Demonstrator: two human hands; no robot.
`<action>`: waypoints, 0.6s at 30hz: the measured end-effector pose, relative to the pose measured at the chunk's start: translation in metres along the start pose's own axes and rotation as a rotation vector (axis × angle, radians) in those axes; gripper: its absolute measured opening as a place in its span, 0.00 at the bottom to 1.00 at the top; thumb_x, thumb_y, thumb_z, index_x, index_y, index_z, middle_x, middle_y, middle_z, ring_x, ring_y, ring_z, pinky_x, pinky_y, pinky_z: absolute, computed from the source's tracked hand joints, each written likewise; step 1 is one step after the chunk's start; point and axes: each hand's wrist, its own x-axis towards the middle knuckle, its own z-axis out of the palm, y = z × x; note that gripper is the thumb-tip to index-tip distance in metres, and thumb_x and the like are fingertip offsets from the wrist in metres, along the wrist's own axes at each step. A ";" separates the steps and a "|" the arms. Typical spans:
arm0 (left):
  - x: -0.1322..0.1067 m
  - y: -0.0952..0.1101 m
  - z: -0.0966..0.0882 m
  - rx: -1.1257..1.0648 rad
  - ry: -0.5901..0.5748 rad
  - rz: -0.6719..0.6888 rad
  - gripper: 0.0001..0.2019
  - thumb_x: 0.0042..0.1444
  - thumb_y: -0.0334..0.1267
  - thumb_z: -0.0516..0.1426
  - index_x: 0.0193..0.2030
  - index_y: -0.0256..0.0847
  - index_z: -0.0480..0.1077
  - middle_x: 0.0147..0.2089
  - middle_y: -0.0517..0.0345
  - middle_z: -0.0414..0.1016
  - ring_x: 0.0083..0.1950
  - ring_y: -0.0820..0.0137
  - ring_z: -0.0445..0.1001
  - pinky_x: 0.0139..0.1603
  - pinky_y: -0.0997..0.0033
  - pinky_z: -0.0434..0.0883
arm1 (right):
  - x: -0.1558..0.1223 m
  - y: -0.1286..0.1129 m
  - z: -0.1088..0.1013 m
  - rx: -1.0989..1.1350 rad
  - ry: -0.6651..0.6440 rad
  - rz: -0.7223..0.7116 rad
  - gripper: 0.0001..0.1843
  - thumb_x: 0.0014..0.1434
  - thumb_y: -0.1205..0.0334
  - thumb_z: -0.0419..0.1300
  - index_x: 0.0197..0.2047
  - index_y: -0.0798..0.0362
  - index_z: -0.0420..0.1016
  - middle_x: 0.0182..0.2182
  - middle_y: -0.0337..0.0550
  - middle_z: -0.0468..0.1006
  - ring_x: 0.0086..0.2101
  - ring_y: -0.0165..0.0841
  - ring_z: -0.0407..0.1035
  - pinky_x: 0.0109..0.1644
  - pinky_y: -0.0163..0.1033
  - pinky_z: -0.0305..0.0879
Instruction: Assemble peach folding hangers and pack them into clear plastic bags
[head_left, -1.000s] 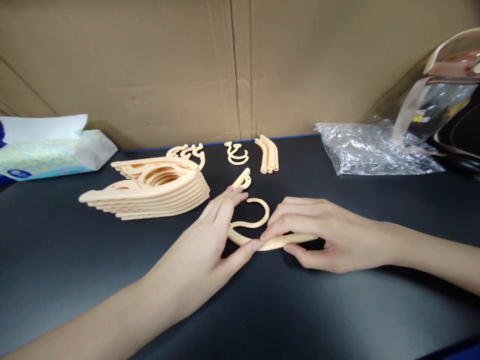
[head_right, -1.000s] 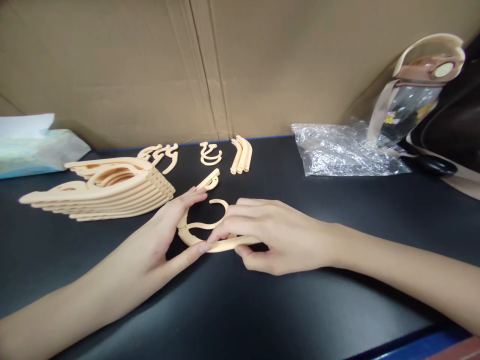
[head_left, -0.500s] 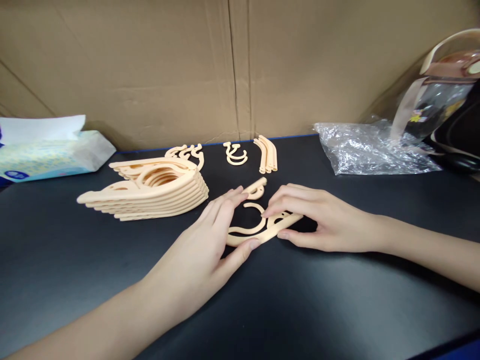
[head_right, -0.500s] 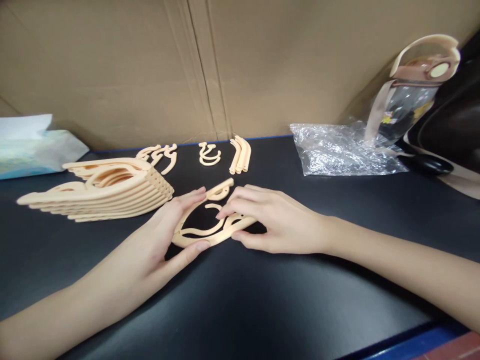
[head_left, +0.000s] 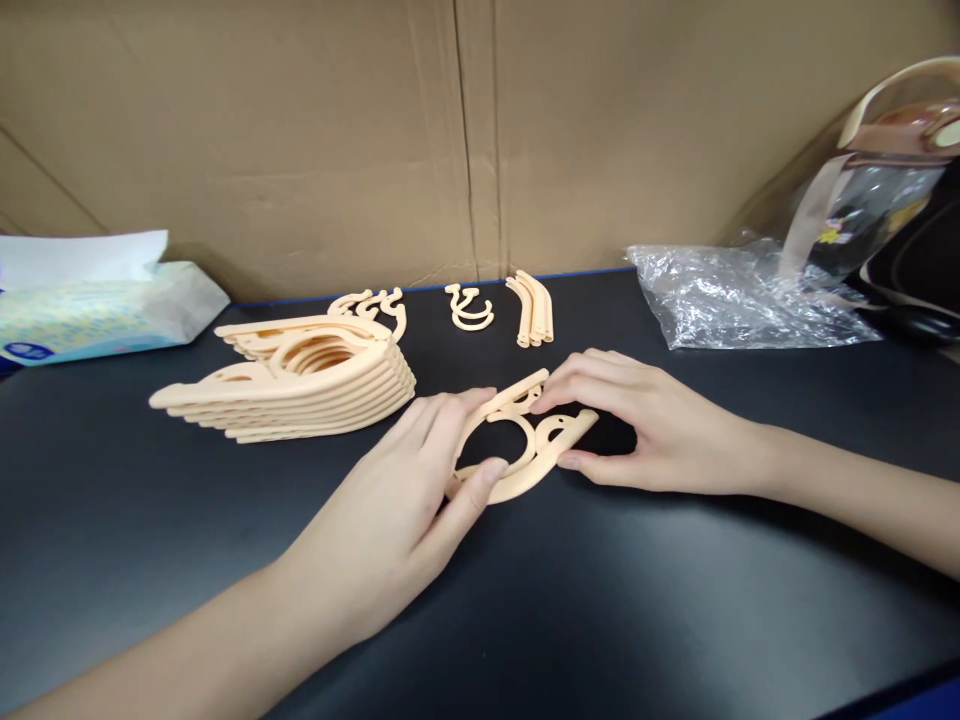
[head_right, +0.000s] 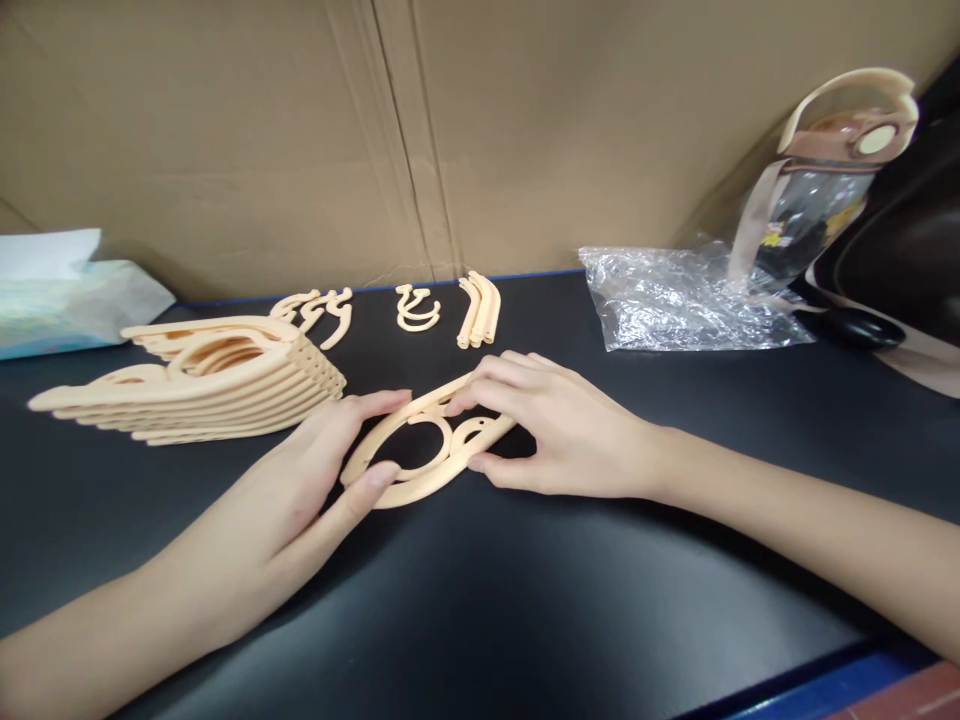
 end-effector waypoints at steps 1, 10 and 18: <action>0.002 0.000 -0.001 0.003 0.009 -0.002 0.17 0.76 0.45 0.49 0.67 0.45 0.63 0.62 0.53 0.77 0.61 0.59 0.77 0.61 0.58 0.76 | 0.000 0.001 -0.001 -0.014 -0.001 0.003 0.15 0.65 0.63 0.64 0.55 0.51 0.75 0.48 0.46 0.82 0.46 0.40 0.76 0.52 0.47 0.68; 0.005 0.001 0.001 0.033 0.048 0.100 0.16 0.70 0.31 0.54 0.62 0.45 0.65 0.43 0.61 0.77 0.44 0.65 0.78 0.47 0.64 0.75 | 0.001 0.014 0.001 -0.134 0.099 0.129 0.10 0.69 0.64 0.58 0.51 0.51 0.76 0.39 0.44 0.81 0.41 0.39 0.76 0.48 0.46 0.67; 0.004 0.003 -0.003 0.147 0.099 0.185 0.17 0.74 0.46 0.57 0.64 0.43 0.63 0.59 0.49 0.75 0.60 0.58 0.74 0.61 0.58 0.74 | 0.001 0.000 -0.001 -0.054 -0.003 -0.012 0.14 0.75 0.54 0.56 0.55 0.53 0.75 0.46 0.48 0.84 0.43 0.39 0.76 0.49 0.45 0.69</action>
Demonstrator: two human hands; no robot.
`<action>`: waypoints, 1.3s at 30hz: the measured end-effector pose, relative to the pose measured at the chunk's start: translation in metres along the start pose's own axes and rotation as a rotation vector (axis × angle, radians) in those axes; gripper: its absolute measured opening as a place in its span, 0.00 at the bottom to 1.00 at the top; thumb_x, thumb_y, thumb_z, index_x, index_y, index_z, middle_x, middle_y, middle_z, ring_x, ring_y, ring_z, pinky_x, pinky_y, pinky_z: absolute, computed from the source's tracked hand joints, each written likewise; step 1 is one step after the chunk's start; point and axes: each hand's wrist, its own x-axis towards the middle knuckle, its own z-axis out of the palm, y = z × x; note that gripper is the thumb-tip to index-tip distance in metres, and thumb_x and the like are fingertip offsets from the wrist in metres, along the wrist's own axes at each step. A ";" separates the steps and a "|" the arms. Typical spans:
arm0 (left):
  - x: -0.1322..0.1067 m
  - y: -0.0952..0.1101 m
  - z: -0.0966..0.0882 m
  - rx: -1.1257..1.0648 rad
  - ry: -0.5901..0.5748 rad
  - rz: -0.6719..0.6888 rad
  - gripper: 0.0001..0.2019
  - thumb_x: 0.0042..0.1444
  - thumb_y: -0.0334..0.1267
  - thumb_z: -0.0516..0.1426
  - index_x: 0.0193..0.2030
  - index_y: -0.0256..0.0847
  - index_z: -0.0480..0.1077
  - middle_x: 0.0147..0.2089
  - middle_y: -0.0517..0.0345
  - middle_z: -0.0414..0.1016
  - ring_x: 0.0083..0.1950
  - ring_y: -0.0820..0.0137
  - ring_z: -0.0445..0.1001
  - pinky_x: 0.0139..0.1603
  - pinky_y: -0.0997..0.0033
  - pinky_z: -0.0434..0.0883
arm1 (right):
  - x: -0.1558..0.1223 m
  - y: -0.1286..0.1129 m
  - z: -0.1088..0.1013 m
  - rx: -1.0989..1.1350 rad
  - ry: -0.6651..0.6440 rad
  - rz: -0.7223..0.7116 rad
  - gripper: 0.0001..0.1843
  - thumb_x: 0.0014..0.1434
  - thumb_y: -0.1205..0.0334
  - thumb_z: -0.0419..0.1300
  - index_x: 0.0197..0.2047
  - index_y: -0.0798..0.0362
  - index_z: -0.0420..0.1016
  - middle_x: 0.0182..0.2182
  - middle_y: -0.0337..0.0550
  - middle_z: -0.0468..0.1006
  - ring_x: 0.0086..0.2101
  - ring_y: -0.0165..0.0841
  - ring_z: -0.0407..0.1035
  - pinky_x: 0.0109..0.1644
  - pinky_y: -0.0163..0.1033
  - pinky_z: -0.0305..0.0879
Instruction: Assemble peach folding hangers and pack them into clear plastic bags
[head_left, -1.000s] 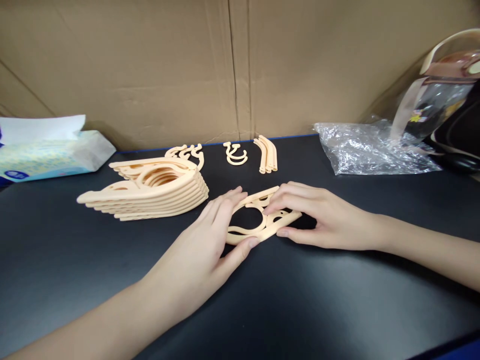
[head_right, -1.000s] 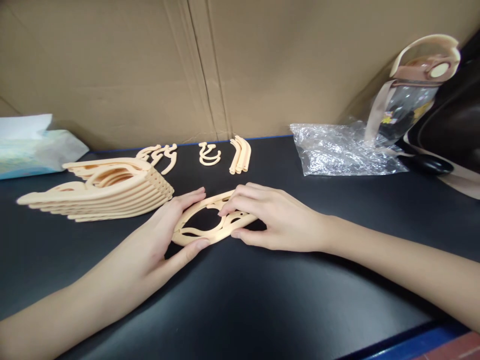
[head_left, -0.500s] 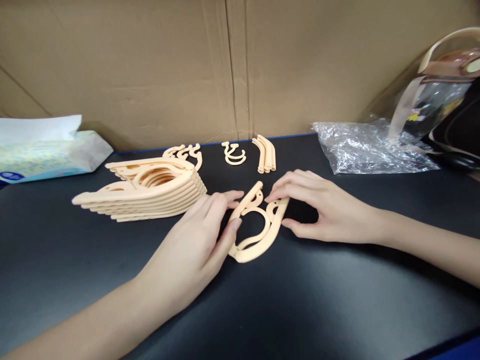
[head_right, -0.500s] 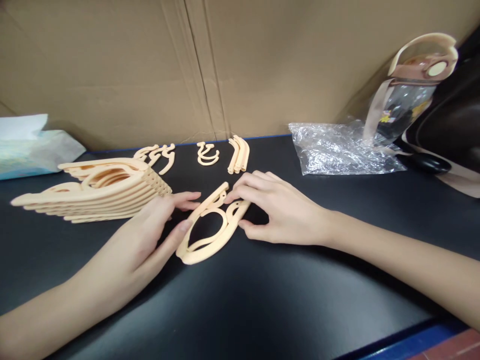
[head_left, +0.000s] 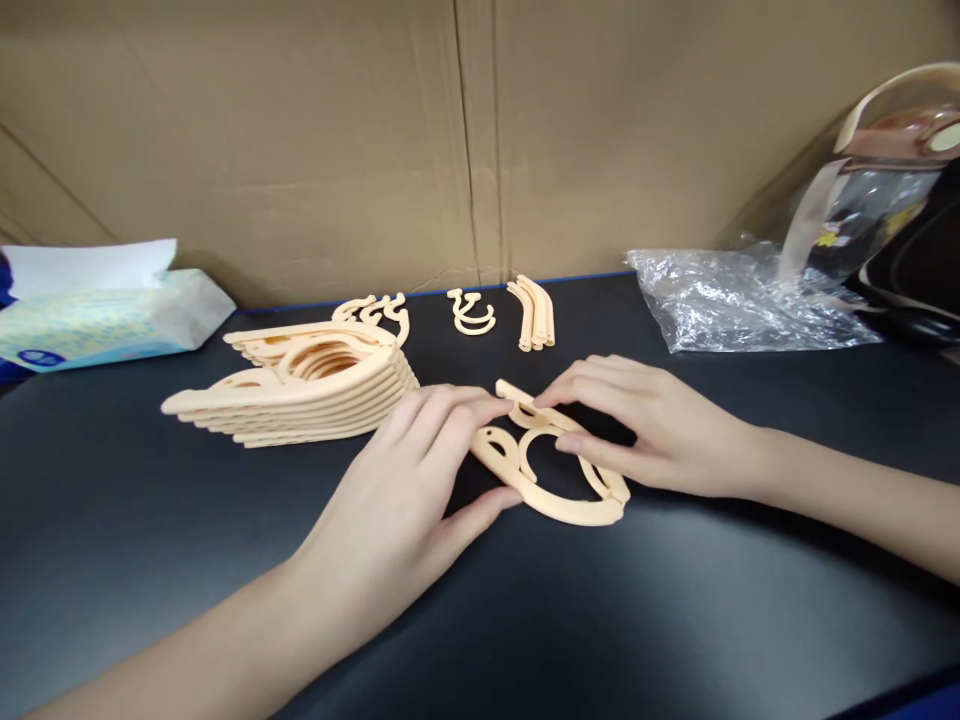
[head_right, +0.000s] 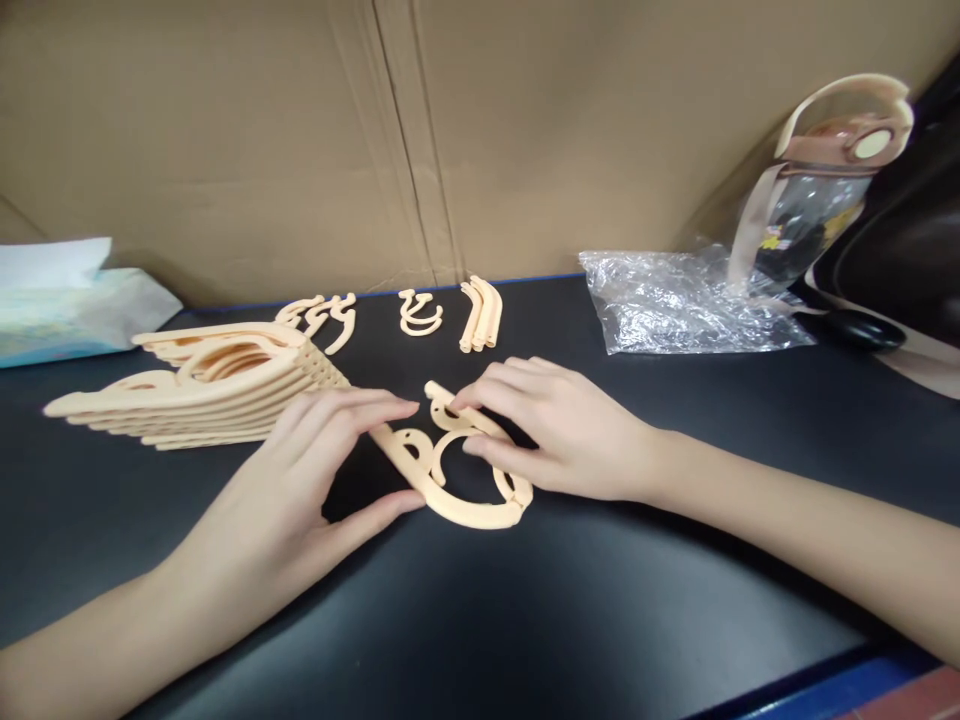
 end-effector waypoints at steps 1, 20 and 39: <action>-0.001 0.000 0.001 -0.005 0.002 0.007 0.21 0.74 0.49 0.56 0.66 0.42 0.62 0.62 0.48 0.74 0.65 0.57 0.72 0.65 0.57 0.71 | 0.000 -0.001 0.000 0.028 -0.031 -0.038 0.15 0.75 0.53 0.57 0.56 0.53 0.74 0.48 0.49 0.83 0.45 0.39 0.76 0.50 0.46 0.69; 0.003 0.002 -0.012 0.161 0.055 0.185 0.29 0.74 0.53 0.54 0.69 0.29 0.59 0.61 0.39 0.75 0.61 0.57 0.74 0.64 0.64 0.70 | 0.004 -0.004 -0.011 0.778 -0.169 0.418 0.24 0.66 0.44 0.66 0.28 0.52 0.66 0.23 0.29 0.61 0.25 0.25 0.55 0.26 0.34 0.51; -0.001 0.001 -0.008 0.118 0.037 0.201 0.34 0.74 0.58 0.51 0.70 0.27 0.59 0.63 0.39 0.73 0.62 0.57 0.71 0.63 0.63 0.66 | 0.005 -0.017 -0.007 1.164 -0.276 0.494 0.15 0.65 0.53 0.68 0.36 0.53 0.72 0.27 0.31 0.71 0.27 0.23 0.65 0.30 0.30 0.61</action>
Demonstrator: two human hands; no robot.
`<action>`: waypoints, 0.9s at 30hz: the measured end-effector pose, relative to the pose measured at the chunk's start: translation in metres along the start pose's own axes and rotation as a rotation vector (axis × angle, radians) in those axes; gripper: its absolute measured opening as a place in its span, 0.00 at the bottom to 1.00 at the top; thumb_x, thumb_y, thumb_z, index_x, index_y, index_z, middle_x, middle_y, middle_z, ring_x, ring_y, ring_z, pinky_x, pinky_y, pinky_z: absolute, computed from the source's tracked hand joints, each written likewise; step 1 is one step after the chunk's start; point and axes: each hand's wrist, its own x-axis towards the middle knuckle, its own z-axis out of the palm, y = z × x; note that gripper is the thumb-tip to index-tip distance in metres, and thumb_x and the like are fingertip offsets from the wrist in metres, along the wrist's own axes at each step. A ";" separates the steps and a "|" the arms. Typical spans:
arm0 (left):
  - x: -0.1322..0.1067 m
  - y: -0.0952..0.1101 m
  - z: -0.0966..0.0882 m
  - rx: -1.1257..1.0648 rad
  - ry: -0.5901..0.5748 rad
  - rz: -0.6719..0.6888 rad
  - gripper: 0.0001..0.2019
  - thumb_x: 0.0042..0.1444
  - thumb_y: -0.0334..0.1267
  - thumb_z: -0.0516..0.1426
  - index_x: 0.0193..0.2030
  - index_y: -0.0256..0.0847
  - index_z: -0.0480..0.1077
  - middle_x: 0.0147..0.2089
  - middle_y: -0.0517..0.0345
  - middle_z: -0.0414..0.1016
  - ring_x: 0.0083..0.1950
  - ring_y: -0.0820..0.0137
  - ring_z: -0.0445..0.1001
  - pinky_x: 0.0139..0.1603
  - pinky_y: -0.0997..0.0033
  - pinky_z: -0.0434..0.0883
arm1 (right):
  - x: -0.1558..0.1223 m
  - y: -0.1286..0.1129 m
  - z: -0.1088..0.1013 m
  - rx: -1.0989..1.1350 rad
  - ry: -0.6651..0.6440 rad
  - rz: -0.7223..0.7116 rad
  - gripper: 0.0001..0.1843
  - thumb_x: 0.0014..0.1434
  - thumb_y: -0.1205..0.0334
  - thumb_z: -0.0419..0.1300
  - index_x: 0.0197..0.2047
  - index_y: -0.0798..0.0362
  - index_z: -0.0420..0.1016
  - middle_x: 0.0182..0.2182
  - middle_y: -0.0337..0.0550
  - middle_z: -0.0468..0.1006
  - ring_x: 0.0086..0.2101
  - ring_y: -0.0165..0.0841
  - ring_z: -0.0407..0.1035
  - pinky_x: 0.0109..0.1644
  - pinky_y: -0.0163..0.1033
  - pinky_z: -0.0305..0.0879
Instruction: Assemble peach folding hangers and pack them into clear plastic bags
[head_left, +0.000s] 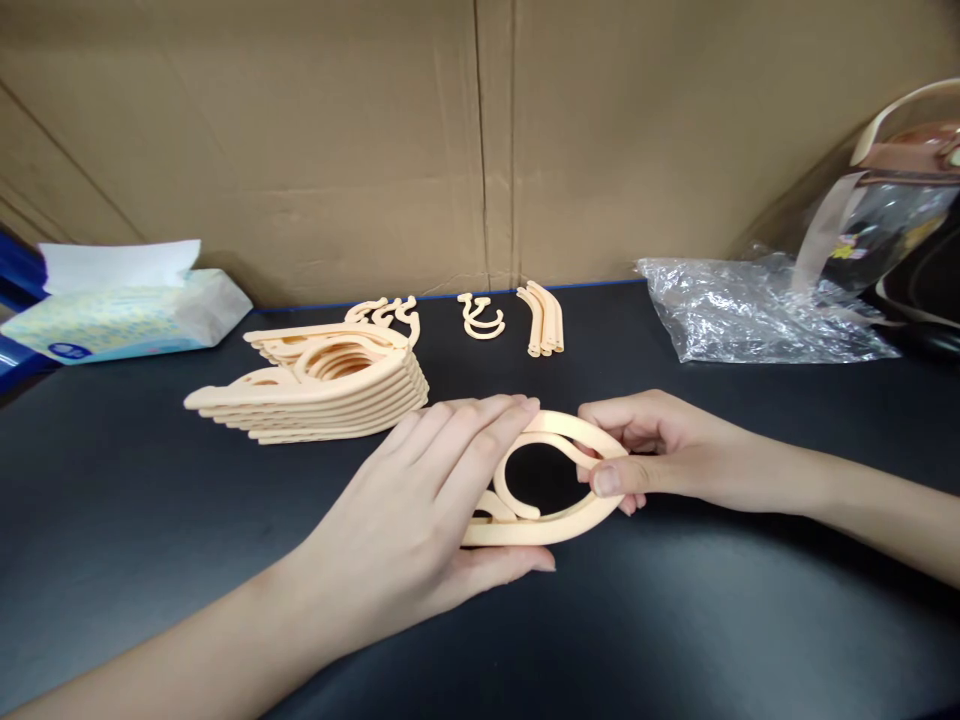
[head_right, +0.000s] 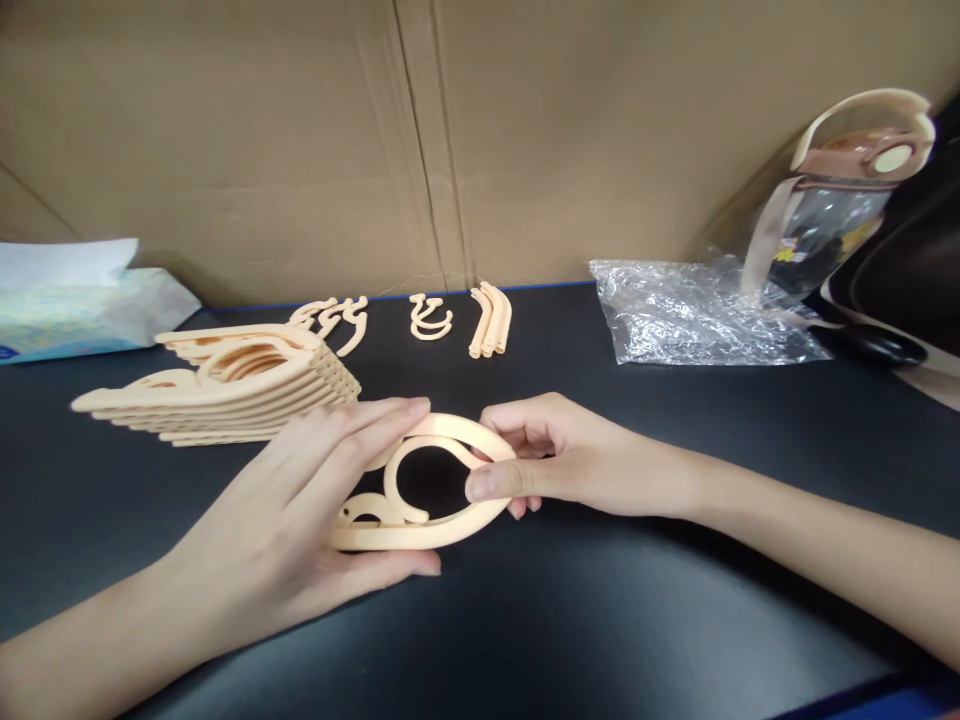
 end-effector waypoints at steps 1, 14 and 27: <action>0.000 0.000 0.000 -0.007 -0.002 0.002 0.34 0.74 0.58 0.51 0.71 0.27 0.59 0.64 0.39 0.72 0.63 0.57 0.71 0.63 0.63 0.65 | -0.001 0.000 0.000 0.005 -0.014 0.001 0.14 0.65 0.53 0.69 0.36 0.53 0.72 0.28 0.32 0.72 0.28 0.23 0.66 0.31 0.31 0.62; 0.002 0.006 -0.007 0.107 0.030 0.120 0.28 0.76 0.47 0.52 0.70 0.23 0.61 0.62 0.38 0.75 0.62 0.54 0.71 0.64 0.59 0.66 | -0.004 -0.001 -0.006 -0.115 -0.026 -0.162 0.36 0.68 0.27 0.51 0.36 0.54 0.75 0.30 0.38 0.74 0.31 0.29 0.68 0.36 0.36 0.64; 0.010 -0.094 -0.102 0.059 -0.133 -0.209 0.36 0.62 0.72 0.55 0.66 0.49 0.72 0.54 0.62 0.81 0.46 0.64 0.81 0.44 0.66 0.74 | 0.002 0.009 -0.014 -0.137 0.091 -0.119 0.37 0.71 0.29 0.49 0.42 0.56 0.80 0.29 0.43 0.80 0.28 0.29 0.68 0.33 0.36 0.64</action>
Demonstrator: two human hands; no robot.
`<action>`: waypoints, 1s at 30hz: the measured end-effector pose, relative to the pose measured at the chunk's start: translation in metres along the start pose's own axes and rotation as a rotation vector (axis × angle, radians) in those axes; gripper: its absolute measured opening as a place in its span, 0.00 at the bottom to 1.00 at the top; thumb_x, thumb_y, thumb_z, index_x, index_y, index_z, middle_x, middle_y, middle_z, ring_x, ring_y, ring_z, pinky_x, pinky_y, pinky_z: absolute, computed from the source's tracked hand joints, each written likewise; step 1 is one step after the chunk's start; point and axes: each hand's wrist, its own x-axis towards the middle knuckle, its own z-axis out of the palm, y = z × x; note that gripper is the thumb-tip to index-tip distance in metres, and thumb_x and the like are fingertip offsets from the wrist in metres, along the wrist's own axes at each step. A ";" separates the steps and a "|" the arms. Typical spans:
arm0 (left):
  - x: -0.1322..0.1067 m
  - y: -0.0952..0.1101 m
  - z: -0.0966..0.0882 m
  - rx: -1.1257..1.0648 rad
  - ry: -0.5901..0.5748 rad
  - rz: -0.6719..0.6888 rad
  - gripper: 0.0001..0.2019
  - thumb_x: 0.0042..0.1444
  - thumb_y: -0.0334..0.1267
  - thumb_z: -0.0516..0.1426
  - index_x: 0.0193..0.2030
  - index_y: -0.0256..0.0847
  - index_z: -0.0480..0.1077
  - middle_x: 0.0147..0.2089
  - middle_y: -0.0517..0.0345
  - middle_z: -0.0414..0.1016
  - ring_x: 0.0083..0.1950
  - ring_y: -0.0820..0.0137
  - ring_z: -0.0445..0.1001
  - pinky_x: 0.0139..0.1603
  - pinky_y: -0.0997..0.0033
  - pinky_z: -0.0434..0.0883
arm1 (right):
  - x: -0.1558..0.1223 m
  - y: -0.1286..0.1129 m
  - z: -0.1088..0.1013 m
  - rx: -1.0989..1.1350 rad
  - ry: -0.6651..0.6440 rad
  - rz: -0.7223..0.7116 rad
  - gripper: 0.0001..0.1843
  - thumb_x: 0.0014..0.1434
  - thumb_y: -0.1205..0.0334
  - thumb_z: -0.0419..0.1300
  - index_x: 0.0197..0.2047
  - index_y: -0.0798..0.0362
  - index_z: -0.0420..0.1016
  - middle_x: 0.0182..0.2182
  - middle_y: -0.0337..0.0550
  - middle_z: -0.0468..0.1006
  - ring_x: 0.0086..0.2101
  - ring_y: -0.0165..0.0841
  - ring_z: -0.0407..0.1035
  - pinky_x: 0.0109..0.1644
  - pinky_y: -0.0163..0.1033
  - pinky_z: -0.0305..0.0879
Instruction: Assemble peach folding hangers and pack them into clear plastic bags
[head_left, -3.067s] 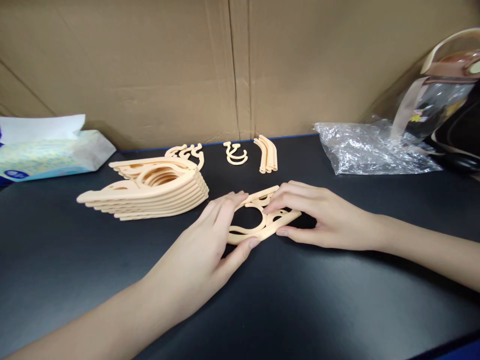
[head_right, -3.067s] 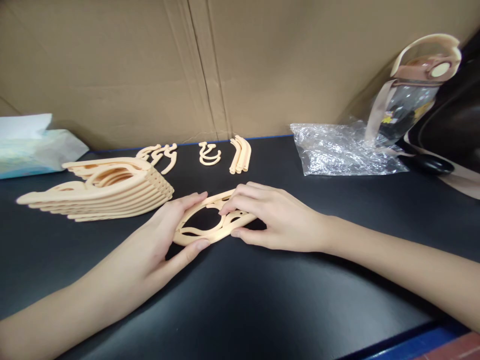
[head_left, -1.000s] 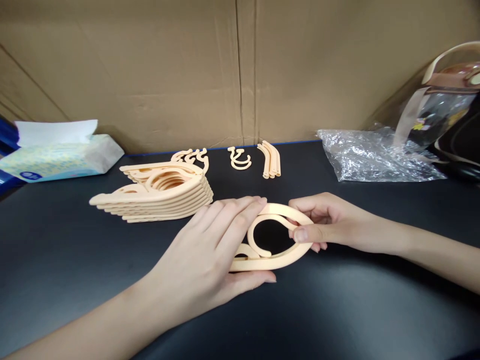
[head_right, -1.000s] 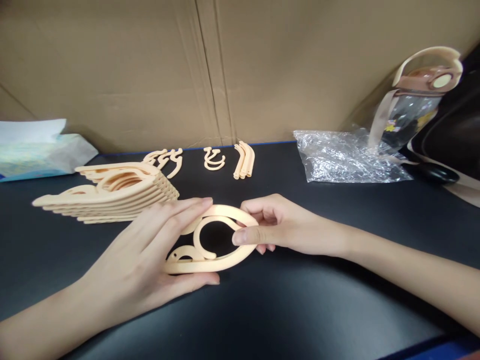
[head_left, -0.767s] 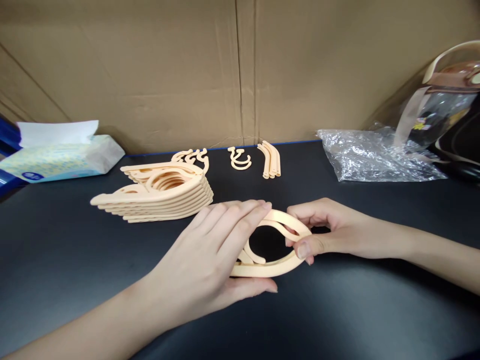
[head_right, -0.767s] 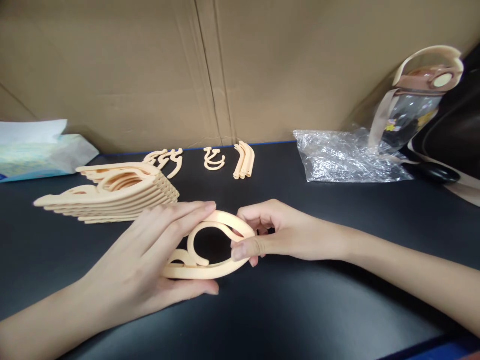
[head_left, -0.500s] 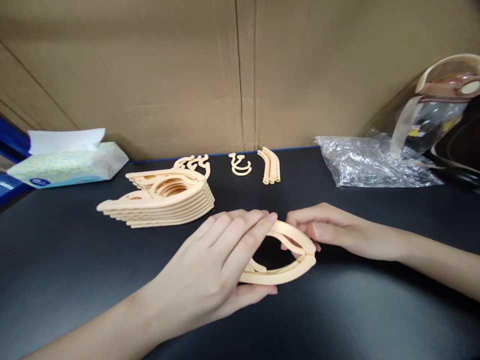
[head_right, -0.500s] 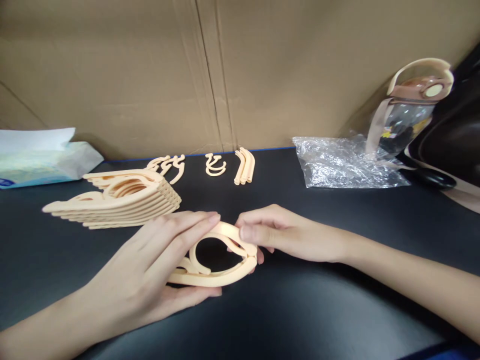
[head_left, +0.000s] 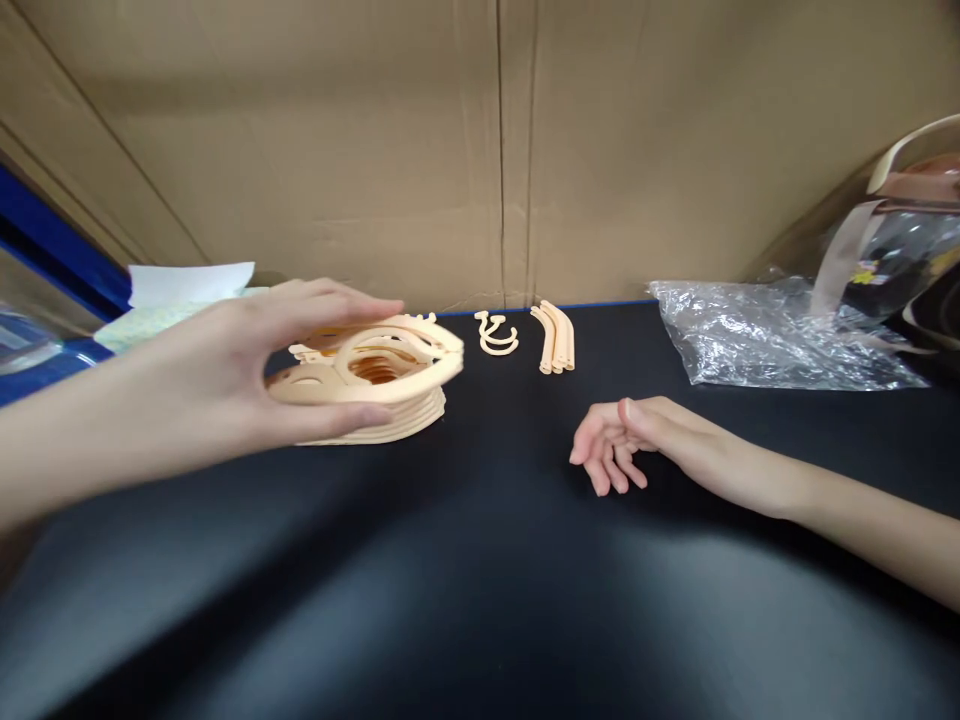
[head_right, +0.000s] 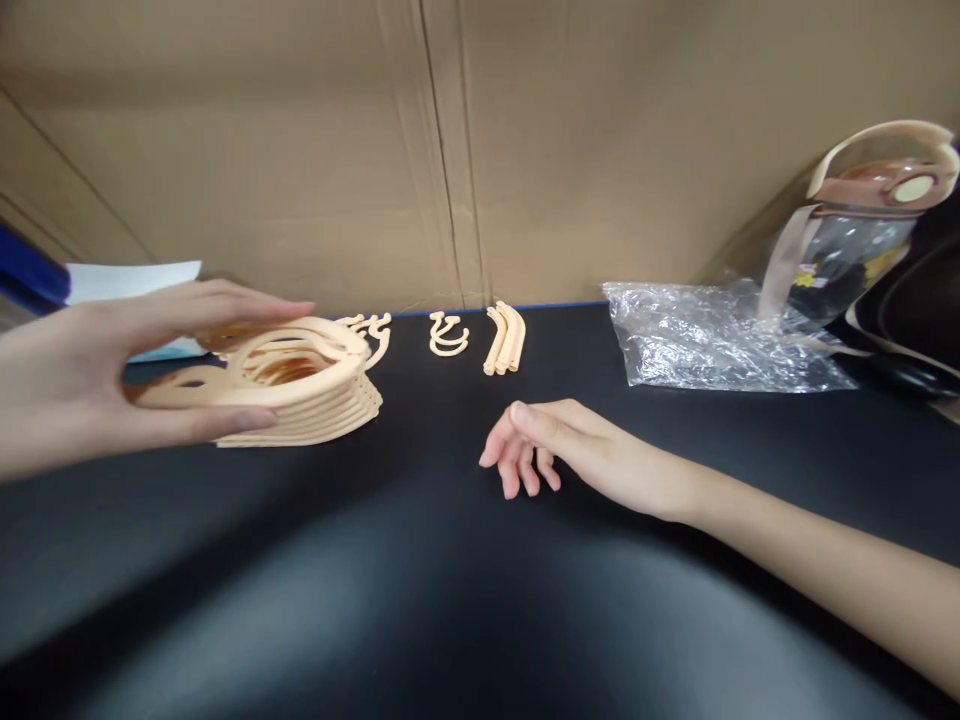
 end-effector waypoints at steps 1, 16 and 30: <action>-0.003 -0.009 -0.002 -0.015 -0.048 -0.051 0.37 0.60 0.73 0.56 0.65 0.49 0.73 0.55 0.62 0.81 0.46 0.63 0.81 0.45 0.65 0.75 | 0.000 0.000 0.000 -0.006 -0.001 -0.002 0.37 0.72 0.30 0.48 0.42 0.56 0.80 0.30 0.44 0.80 0.29 0.30 0.68 0.33 0.36 0.64; -0.012 -0.025 -0.001 -0.053 -0.239 -0.318 0.36 0.61 0.68 0.59 0.67 0.45 0.71 0.63 0.56 0.78 0.57 0.56 0.78 0.60 0.58 0.74 | 0.000 0.001 -0.001 -0.017 -0.030 -0.024 0.33 0.73 0.33 0.49 0.43 0.56 0.79 0.31 0.44 0.79 0.30 0.31 0.68 0.33 0.37 0.63; -0.013 -0.028 0.000 -0.062 -0.281 -0.367 0.39 0.59 0.71 0.58 0.68 0.47 0.70 0.65 0.57 0.77 0.59 0.54 0.77 0.61 0.55 0.73 | 0.000 -0.001 -0.002 -0.022 -0.034 -0.022 0.32 0.73 0.35 0.51 0.42 0.56 0.78 0.30 0.43 0.79 0.30 0.31 0.68 0.33 0.37 0.63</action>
